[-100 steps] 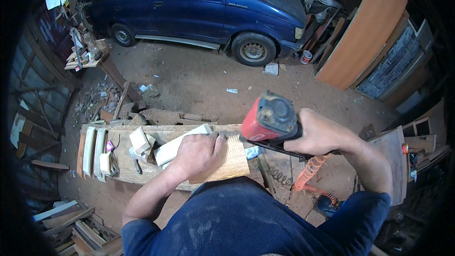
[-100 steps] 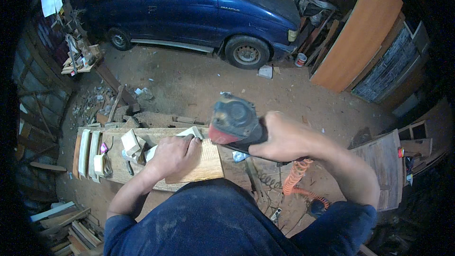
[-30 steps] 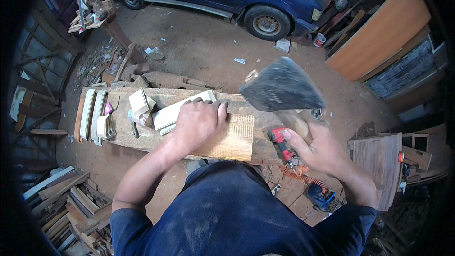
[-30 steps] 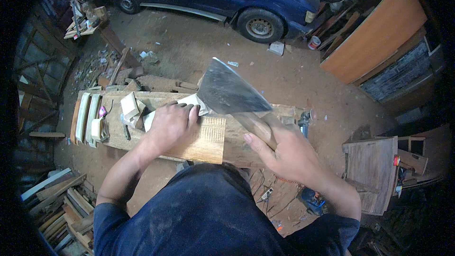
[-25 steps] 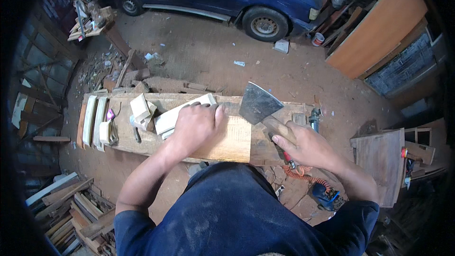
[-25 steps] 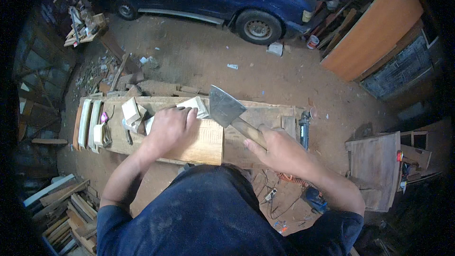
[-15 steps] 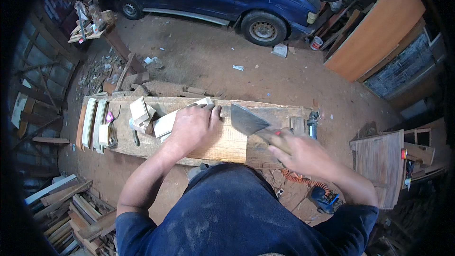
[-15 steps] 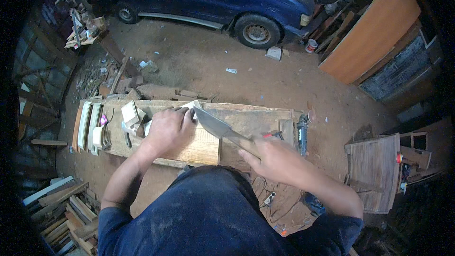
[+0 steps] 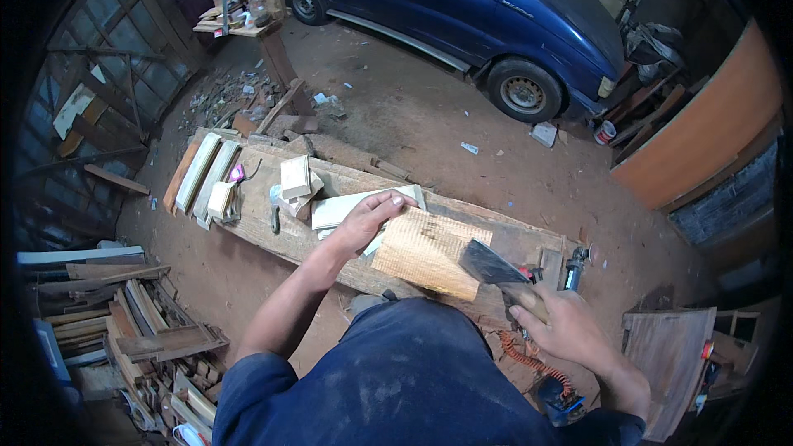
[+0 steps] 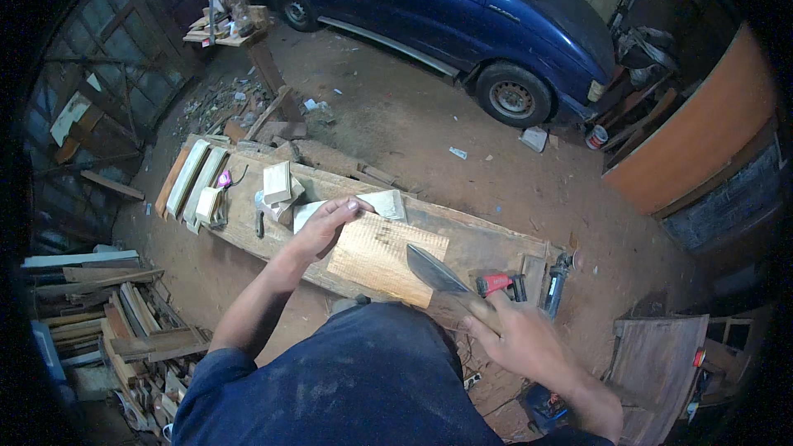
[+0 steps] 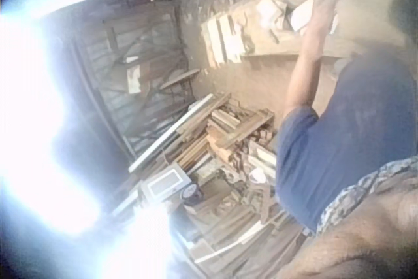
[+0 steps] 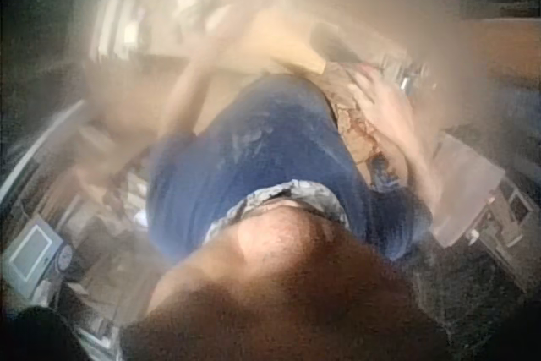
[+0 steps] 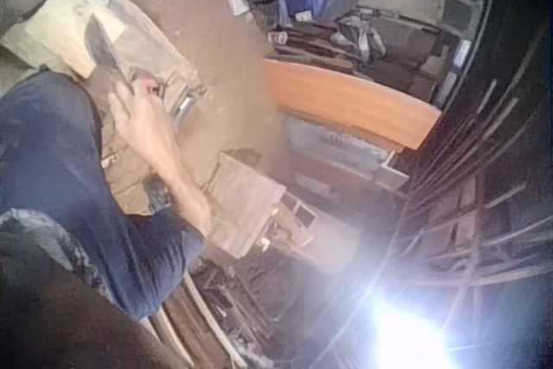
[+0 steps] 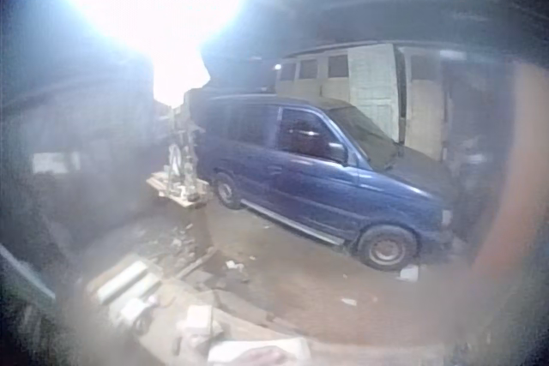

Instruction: The person assembles wooden frames by joining planks with a pneumatic nail gun. They pick up pieces of wood, align them, and secure them together, then inspect the joints and move the finished frames to a storage rack.

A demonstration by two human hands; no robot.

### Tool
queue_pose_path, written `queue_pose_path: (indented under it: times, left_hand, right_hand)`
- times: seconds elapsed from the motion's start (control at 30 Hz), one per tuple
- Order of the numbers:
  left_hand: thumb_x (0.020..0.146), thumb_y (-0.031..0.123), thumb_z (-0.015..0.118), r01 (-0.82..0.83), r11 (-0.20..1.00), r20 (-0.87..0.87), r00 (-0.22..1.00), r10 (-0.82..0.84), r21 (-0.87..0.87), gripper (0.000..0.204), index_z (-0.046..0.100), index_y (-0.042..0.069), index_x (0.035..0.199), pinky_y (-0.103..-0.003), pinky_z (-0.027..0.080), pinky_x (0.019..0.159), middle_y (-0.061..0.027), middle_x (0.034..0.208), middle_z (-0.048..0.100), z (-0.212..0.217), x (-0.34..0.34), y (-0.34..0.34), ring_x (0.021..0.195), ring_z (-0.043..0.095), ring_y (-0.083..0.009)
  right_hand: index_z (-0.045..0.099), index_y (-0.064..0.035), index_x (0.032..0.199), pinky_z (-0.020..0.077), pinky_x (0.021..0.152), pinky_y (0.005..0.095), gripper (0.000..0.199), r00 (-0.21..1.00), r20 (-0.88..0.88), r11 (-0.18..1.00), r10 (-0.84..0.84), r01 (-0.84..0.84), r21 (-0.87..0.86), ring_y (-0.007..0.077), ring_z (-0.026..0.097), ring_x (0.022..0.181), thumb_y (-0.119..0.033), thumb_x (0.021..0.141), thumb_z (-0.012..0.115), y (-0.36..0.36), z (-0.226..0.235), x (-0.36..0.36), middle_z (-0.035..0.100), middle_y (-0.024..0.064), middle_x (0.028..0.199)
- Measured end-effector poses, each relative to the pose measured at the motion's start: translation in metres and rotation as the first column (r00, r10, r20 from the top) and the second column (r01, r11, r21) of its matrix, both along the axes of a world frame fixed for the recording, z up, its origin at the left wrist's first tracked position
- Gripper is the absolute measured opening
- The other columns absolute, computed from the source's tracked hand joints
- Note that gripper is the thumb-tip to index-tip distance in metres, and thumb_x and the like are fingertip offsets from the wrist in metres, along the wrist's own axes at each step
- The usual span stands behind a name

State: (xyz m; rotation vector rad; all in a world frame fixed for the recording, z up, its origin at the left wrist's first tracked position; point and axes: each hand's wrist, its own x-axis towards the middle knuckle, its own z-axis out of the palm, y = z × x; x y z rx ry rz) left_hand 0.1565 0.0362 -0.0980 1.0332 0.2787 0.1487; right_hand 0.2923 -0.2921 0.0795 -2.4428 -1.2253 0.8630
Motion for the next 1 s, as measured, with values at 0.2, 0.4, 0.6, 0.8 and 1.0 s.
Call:
queue_pose_path:
  times: [0.2,0.4,0.6,0.8,1.0]
  left_hand:
    - [0.109,0.033,0.051,-0.05,0.999,-0.029,0.998,0.049,-0.018,0.037,0.066,0.0,0.119,-0.032,0.056,0.09,-0.0088,0.108,0.072,-0.009,0.004,-0.004,0.098,0.07,-0.0163]
    - [0.113,0.048,0.028,-0.042,0.992,-0.044,0.998,0.047,0.12,0.06,0.065,0.002,0.127,-0.034,0.045,0.106,-0.0059,0.118,0.069,-0.077,0.013,0.0,0.108,0.061,-0.0152]
    - [0.114,0.048,0.024,-0.043,0.986,-0.011,0.999,0.045,0.161,0.064,0.064,0.0,0.128,-0.035,0.049,0.1,-0.0093,0.118,0.07,-0.128,0.023,-0.009,0.107,0.063,-0.0169]
    - [0.101,0.064,0.05,-0.152,0.839,0.226,0.973,0.035,0.522,0.068,0.062,0.003,0.13,-0.042,0.045,0.107,-0.0141,0.122,0.065,-0.007,0.033,0.0,0.119,0.06,-0.0254]
    - [0.075,0.065,0.077,-0.029,-0.344,-0.122,0.904,-0.409,0.939,0.097,0.049,0.005,0.146,-0.058,0.034,0.114,-0.0248,0.149,0.045,0.102,0.033,-0.075,0.138,0.043,-0.0428]
  right_hand:
    - [0.06,0.0033,0.114,0.0543,0.071,0.054,0.046,1.0,0.002,0.997,0.023,-0.022,-0.077,0.0494,0.069,0.081,-0.04,0.098,0.064,-0.003,-0.01,-0.008,0.069,0.0296,0.082]
    - [0.066,0.0033,0.109,0.0541,0.069,0.0462,0.043,0.991,-0.046,0.983,-0.127,0.131,0.125,0.0331,0.068,0.069,-0.038,0.098,0.066,-0.011,-0.051,-0.001,0.068,0.0168,0.081]
    - [0.06,0.0015,0.115,0.0556,0.074,0.0492,0.049,0.674,-0.423,0.683,-0.606,0.713,0.159,0.0431,0.071,0.077,-0.045,0.099,0.062,-0.018,-0.158,0.005,0.07,0.0251,0.086]
    - [0.063,0.0021,0.118,0.0547,0.081,0.0565,0.043,0.783,0.204,0.805,-0.588,0.592,0.045,0.0494,0.069,0.094,-0.031,0.091,0.068,-0.069,-0.37,0.035,0.07,0.0321,0.1]
    - [0.056,-0.0027,0.127,0.0528,0.087,0.0542,0.051,0.724,0.368,0.791,-0.583,0.609,0.056,0.0473,0.063,0.105,-0.03,0.087,0.073,-0.095,-0.509,0.028,0.065,0.0276,0.111]
